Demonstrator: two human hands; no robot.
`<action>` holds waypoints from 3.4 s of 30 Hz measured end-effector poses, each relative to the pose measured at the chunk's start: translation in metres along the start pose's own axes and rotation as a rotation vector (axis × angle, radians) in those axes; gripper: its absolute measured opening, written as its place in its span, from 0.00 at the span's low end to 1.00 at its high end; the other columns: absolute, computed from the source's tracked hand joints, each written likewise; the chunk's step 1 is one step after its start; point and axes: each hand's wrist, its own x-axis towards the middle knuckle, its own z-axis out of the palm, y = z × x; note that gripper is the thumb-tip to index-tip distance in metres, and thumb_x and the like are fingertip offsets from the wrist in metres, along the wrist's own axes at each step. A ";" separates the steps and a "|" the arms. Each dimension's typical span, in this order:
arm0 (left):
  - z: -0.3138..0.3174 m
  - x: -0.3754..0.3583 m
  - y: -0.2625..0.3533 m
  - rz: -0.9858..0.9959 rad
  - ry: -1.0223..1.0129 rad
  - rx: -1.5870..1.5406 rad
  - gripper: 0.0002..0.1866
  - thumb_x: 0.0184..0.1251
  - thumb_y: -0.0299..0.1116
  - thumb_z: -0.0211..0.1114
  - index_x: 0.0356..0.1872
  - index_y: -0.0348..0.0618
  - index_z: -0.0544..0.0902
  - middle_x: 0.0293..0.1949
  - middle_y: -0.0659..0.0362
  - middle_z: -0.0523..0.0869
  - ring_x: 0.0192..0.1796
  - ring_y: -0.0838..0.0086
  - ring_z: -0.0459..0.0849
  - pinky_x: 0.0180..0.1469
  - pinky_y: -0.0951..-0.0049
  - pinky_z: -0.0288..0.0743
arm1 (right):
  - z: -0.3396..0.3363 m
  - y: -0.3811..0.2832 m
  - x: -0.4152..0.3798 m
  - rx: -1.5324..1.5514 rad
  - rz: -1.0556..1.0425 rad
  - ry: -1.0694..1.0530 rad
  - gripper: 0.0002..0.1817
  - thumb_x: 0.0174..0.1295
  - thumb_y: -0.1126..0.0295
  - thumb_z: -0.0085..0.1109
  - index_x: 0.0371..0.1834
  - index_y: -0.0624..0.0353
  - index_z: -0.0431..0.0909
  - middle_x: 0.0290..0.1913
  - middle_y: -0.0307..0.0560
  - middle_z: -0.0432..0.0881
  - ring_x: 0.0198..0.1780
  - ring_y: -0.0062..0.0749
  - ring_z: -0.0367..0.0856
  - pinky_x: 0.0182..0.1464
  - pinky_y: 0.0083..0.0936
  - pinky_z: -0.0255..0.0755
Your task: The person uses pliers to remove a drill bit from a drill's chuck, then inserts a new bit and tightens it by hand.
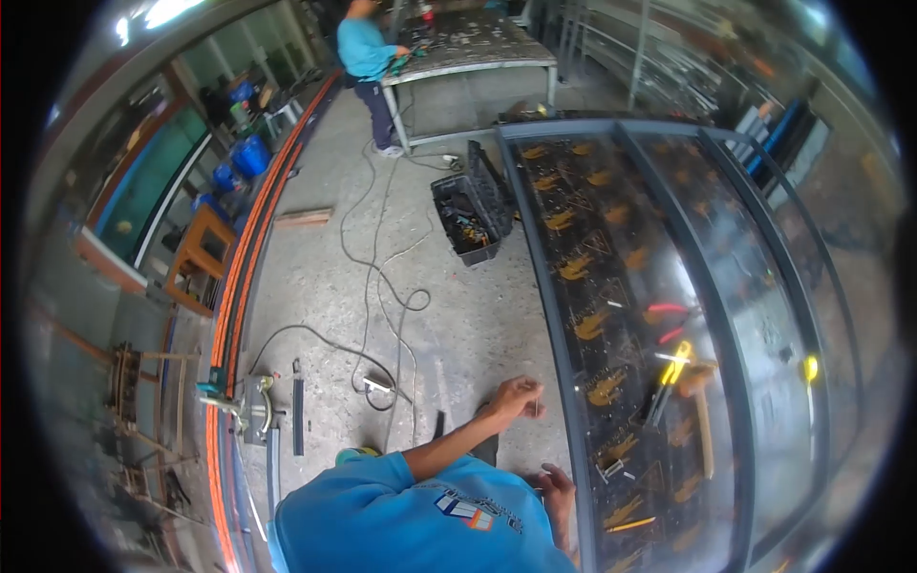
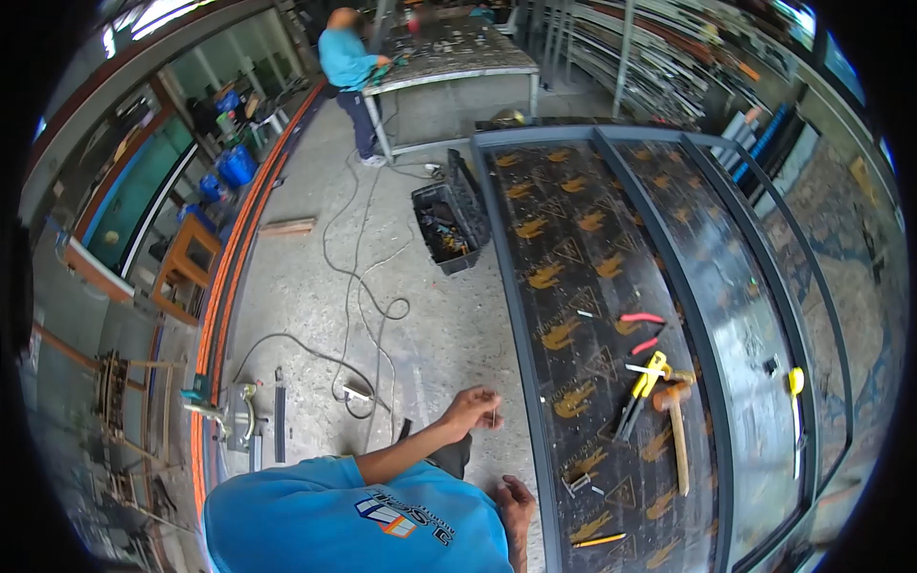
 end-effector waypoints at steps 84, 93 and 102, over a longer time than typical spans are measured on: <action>-0.857 0.968 1.181 0.008 0.037 0.679 0.13 0.63 0.34 0.58 0.44 0.37 0.79 0.35 0.56 0.84 0.37 0.75 0.81 0.41 0.77 0.73 | 1.400 -0.620 1.234 0.253 -0.093 -0.369 0.14 0.62 0.67 0.53 0.48 0.62 0.75 0.35 0.40 0.80 0.34 0.23 0.78 0.36 0.20 0.71; -0.850 1.019 1.191 -0.002 -0.161 0.628 0.16 0.66 0.36 0.55 0.51 0.39 0.73 0.33 0.59 0.82 0.33 0.80 0.80 0.34 0.81 0.72 | 1.396 -0.575 1.217 0.279 -0.002 -0.241 0.17 0.62 0.68 0.52 0.53 0.63 0.71 0.36 0.39 0.78 0.36 0.22 0.77 0.38 0.19 0.70; -0.813 1.048 1.199 0.206 -0.084 0.550 0.19 0.65 0.42 0.56 0.49 0.38 0.75 0.36 0.55 0.83 0.36 0.75 0.81 0.37 0.78 0.74 | 1.388 -0.558 1.213 0.119 0.069 -0.277 0.16 0.63 0.69 0.49 0.51 0.66 0.70 0.37 0.46 0.79 0.38 0.30 0.79 0.41 0.26 0.74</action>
